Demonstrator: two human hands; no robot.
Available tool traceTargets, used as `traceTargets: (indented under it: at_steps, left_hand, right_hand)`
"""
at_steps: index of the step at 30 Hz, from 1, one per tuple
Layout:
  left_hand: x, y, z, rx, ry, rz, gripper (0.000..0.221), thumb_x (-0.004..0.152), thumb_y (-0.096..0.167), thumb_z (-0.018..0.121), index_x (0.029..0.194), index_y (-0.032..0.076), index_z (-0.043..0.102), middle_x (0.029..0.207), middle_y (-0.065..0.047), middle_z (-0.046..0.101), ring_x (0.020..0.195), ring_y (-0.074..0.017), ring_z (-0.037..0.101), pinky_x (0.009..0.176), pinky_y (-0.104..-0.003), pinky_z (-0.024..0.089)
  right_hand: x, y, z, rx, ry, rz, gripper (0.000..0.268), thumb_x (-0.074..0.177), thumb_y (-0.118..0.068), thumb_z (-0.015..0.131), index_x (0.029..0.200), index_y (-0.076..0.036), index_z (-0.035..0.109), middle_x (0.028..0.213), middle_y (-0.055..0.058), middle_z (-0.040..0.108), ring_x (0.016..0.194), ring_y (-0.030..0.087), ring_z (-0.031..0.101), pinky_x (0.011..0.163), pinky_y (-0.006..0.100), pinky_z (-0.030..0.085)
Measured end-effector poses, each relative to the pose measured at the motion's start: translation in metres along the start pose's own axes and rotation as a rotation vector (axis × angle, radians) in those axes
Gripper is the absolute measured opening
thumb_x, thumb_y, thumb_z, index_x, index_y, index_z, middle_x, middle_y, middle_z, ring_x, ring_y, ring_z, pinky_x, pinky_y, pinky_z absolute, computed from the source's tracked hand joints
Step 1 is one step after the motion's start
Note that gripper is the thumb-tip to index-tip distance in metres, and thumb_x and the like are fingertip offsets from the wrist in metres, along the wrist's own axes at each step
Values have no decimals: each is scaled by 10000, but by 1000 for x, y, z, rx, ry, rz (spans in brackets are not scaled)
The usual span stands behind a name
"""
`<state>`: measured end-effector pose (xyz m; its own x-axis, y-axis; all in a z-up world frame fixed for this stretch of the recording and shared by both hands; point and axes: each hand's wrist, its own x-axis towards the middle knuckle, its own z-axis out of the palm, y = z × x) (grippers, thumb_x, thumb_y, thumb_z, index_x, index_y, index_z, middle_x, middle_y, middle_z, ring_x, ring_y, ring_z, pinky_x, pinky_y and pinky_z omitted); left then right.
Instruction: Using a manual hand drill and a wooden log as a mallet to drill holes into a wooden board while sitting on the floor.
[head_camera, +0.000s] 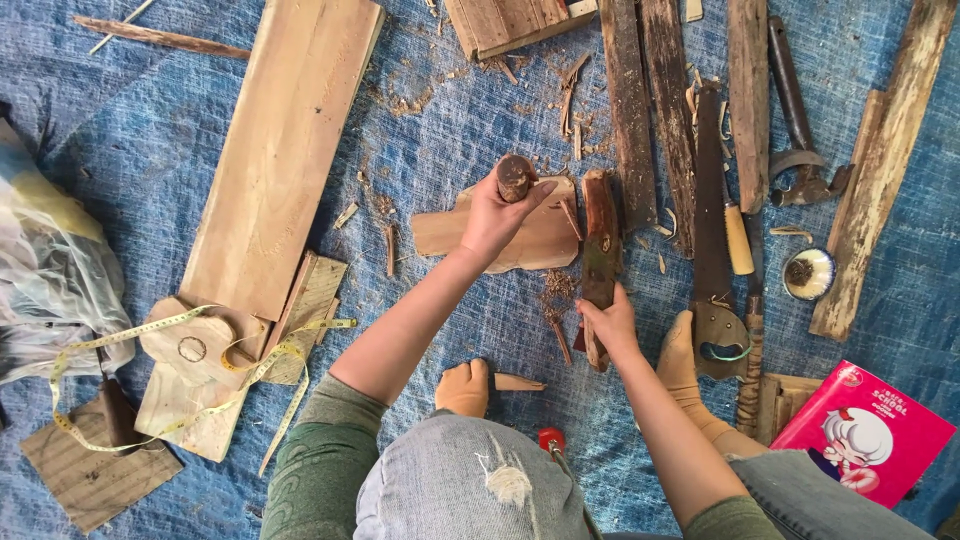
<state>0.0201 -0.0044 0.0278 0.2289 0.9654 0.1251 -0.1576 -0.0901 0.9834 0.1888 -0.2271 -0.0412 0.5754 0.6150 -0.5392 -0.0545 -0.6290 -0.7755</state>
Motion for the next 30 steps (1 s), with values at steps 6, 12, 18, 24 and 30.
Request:
traceTargets:
  at_steps: [6,12,18,24,30]
  left_hand:
    - [-3,-4,0,47,16,-12,253,836,226,887,921,144,663,741,-26,675,746,-167,676,782,-358,538]
    - [-15,-27,12,88,-61,-32,305,843,202,874,1009,89,644,898,-148,698,881,-315,691,895,-489,520]
    - [-19,-63,25,243,-72,2,333,782,241,893,971,149,635,878,-115,705,884,-331,702,861,-435,537]
    - [-14,-38,31,228,-92,3,286,845,270,856,892,138,606,785,-66,662,784,-292,682,817,-346,536]
    - [-12,7,28,223,-74,-32,310,782,262,868,940,162,620,845,-121,675,847,-297,693,802,-406,543]
  right_hand:
    - [-13,-15,8,-2,2,26,402,737,-21,829,1074,9,612,808,276,698,652,337,727,513,430,646]
    - [-12,-13,9,-3,-8,43,469,767,-23,832,1170,19,594,907,311,694,712,364,725,540,479,640]
    - [-4,-84,-18,-388,64,-181,472,693,-212,894,1056,-11,670,877,291,704,836,456,718,636,539,557]
    - [-67,-234,-63,-429,188,-738,506,743,-270,960,1040,-34,624,727,224,662,660,430,671,506,441,473]
    - [-50,-204,-50,-951,-11,-906,644,700,-484,819,1182,-103,625,774,234,737,767,428,739,693,525,556]
